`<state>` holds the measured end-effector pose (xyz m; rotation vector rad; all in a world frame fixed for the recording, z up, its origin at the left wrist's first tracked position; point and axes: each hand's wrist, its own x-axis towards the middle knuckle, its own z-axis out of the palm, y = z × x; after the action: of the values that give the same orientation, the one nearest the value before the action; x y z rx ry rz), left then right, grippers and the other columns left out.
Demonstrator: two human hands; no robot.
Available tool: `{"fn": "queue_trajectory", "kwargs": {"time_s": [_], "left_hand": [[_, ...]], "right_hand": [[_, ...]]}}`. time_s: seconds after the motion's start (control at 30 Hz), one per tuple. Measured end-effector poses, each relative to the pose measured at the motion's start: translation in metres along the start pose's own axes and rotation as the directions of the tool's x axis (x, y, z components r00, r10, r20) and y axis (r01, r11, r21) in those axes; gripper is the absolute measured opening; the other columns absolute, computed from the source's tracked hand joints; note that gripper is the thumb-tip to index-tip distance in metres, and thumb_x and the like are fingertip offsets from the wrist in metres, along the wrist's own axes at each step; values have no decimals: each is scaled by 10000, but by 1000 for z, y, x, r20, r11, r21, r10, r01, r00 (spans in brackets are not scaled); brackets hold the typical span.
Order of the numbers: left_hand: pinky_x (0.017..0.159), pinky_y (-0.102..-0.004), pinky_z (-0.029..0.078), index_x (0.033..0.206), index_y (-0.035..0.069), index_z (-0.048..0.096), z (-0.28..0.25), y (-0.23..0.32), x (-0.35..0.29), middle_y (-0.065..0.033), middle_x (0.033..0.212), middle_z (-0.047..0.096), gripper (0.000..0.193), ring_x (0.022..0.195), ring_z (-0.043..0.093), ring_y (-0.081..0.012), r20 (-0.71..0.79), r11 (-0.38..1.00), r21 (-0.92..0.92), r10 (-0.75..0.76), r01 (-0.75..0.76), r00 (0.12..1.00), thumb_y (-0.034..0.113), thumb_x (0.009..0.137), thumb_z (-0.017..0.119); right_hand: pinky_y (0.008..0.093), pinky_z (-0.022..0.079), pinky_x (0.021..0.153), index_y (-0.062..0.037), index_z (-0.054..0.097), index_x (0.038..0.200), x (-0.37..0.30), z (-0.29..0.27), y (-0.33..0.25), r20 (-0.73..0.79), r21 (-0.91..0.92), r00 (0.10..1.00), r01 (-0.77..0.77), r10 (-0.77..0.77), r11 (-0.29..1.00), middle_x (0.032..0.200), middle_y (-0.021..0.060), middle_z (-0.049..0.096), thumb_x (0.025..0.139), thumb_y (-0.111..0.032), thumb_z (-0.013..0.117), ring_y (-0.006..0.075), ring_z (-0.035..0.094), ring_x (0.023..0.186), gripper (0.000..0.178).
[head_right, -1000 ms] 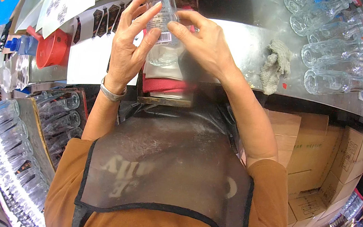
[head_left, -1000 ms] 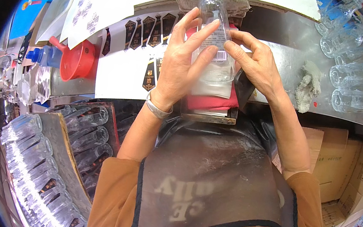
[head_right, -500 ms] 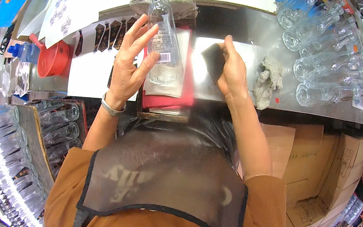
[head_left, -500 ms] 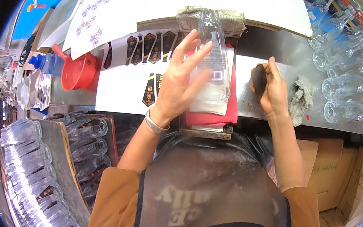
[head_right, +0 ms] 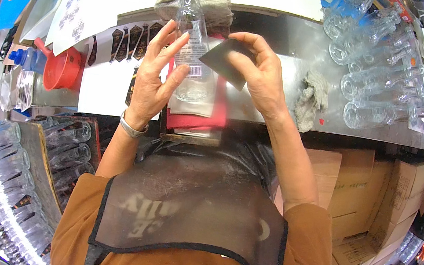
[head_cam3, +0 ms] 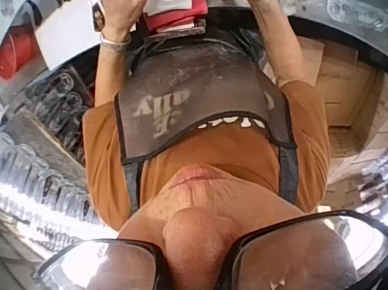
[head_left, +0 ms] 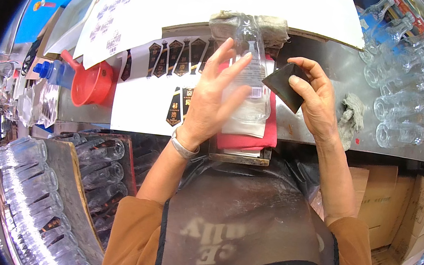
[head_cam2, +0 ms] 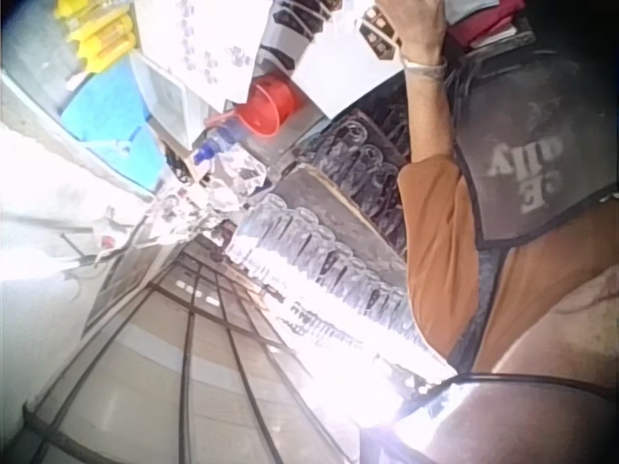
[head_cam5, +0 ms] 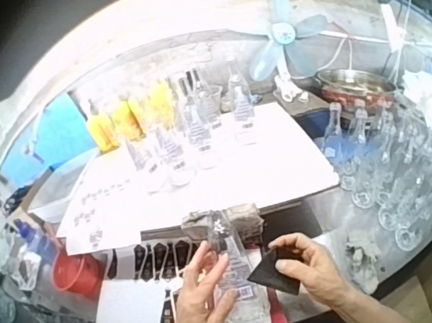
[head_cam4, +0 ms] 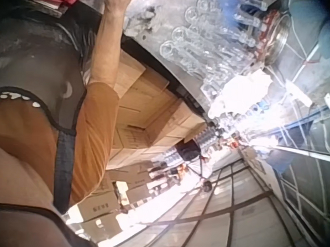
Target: The person repeatedly picks clear plastic bottles, places them on a padded stand, applies a printed label to the bottle surface, and smooths it with a black squeegee. The person then sets the labeled bottle aside and repeats the process with additional bottles.
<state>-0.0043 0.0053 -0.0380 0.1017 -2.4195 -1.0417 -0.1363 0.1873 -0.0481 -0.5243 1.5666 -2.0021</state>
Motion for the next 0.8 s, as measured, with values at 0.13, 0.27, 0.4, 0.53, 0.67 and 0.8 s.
{"fn": "queue_trajectory", "kwargs": {"time_s": [0.13, 0.27, 0.4, 0.53, 0.67, 0.8], "left_hand": [[1090, -433, 437, 1401, 100, 595, 2, 0, -1, -205, 1550, 391, 526, 1322, 519, -342, -8, 1000, 15, 2, -2, 1000, 117, 888, 712], [1091, -434, 430, 1403, 96, 594, 7, 6, 0, -202, 1544, 400, 522, 1305, 526, -334, -21, 998, 67, 12, -10, 1000, 127, 895, 712], [1087, -430, 431, 1395, 89, 600, 6, 9, 0, -206, 1528, 417, 522, 1287, 535, -329, -38, 996, 86, 13, -10, 999, 129, 889, 724], [1085, -432, 435, 1396, 95, 600, 5, 9, 1, -205, 1530, 419, 525, 1289, 539, -332, -31, 996, 87, 12, -9, 999, 134, 889, 728], [1086, -433, 439, 1400, 106, 600, 4, 6, 1, -197, 1537, 415, 529, 1304, 537, -339, -21, 995, 97, 12, -10, 1000, 136, 889, 732], [1053, -429, 455, 1352, 69, 620, 4, 2, 2, -237, 1508, 421, 552, 1249, 547, -350, -27, 993, 112, 46, -43, 999, 111, 821, 764]], "right_hand": [[244, 515, 842, -24, 664, 1182, 5, 1, -2, 21, 24, 1000, 5, -6, 1000, 1039, 30, 693, 961, -129, 629, 84, 628, 949, 246], [172, 488, 696, -35, 674, 1221, 1, 1, -5, 101, -31, 979, -176, 178, 984, 952, -25, 670, 1042, -264, 565, 3, 599, 823, 310], [184, 499, 755, -19, 656, 1264, -5, 10, 7, 137, -202, 978, -130, 159, 971, 1036, -5, 685, 1046, -310, 574, 25, 605, 884, 372], [195, 506, 775, 1, 650, 1264, -4, 11, 9, 138, -192, 979, -119, 147, 974, 1050, 2, 688, 1045, -295, 577, 31, 609, 885, 375], [193, 508, 774, 0, 648, 1268, -5, 10, 11, 131, -220, 979, -127, 158, 967, 1051, 2, 691, 1047, -284, 574, 30, 610, 885, 367], [192, 512, 766, -9, 651, 1270, -5, 7, 9, 153, -183, 974, -140, 169, 973, 1049, 1, 692, 1049, -286, 571, 27, 614, 885, 364]]}}
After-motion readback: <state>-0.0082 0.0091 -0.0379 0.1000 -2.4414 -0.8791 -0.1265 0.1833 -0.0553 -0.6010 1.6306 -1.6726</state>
